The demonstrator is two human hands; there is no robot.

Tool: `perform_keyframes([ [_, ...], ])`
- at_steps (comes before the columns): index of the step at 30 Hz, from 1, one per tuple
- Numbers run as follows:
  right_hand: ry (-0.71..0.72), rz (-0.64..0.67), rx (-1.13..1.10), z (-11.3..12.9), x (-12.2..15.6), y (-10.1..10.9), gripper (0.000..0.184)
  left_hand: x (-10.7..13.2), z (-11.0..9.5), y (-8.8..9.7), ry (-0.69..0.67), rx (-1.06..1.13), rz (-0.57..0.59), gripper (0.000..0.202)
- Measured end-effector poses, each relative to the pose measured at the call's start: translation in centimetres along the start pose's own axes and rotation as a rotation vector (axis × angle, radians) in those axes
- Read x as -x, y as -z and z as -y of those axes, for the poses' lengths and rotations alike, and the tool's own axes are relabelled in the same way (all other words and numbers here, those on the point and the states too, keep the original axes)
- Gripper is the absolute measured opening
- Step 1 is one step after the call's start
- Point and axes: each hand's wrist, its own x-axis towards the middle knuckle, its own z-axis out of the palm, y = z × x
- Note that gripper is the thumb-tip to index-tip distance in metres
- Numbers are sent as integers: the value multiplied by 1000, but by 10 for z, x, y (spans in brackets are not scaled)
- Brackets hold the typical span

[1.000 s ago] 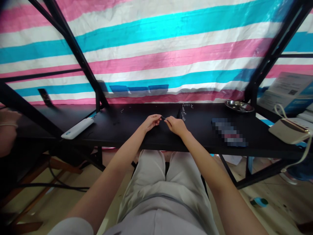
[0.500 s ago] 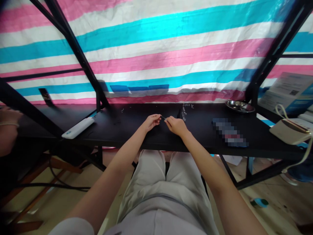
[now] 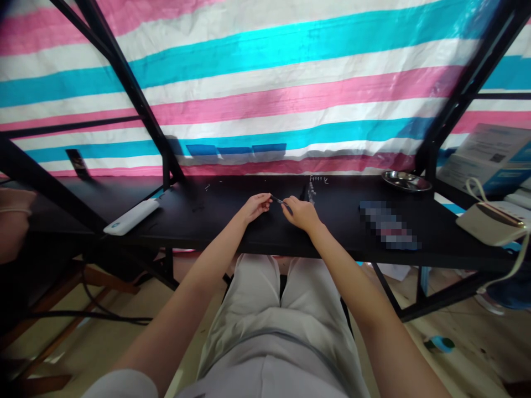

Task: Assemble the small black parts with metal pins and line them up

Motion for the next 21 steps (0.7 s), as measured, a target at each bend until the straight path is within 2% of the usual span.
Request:
perform_keyframes([
  [6,10,32,-14,-2,1,-4,28,6,0,-2,-5,-94,141,43],
  [9,19,29,-34,-4,2,-6,28,7,0,-3,3,-138,170,45],
  [12,15,23,-37,-3,2,-6,27,4,1,-2,-33,-110,108,37],
  [16,9,-12,-63,-2,1,-3,27,-3,4,2,-109,-72,-77,32],
  [18,-28,-67,-76,-2,0,0,28,-5,6,3,-149,-132,-123,31],
  [21,-145,-206,-98,-8,0,7,29,-4,9,0,-185,-298,-119,28],
])
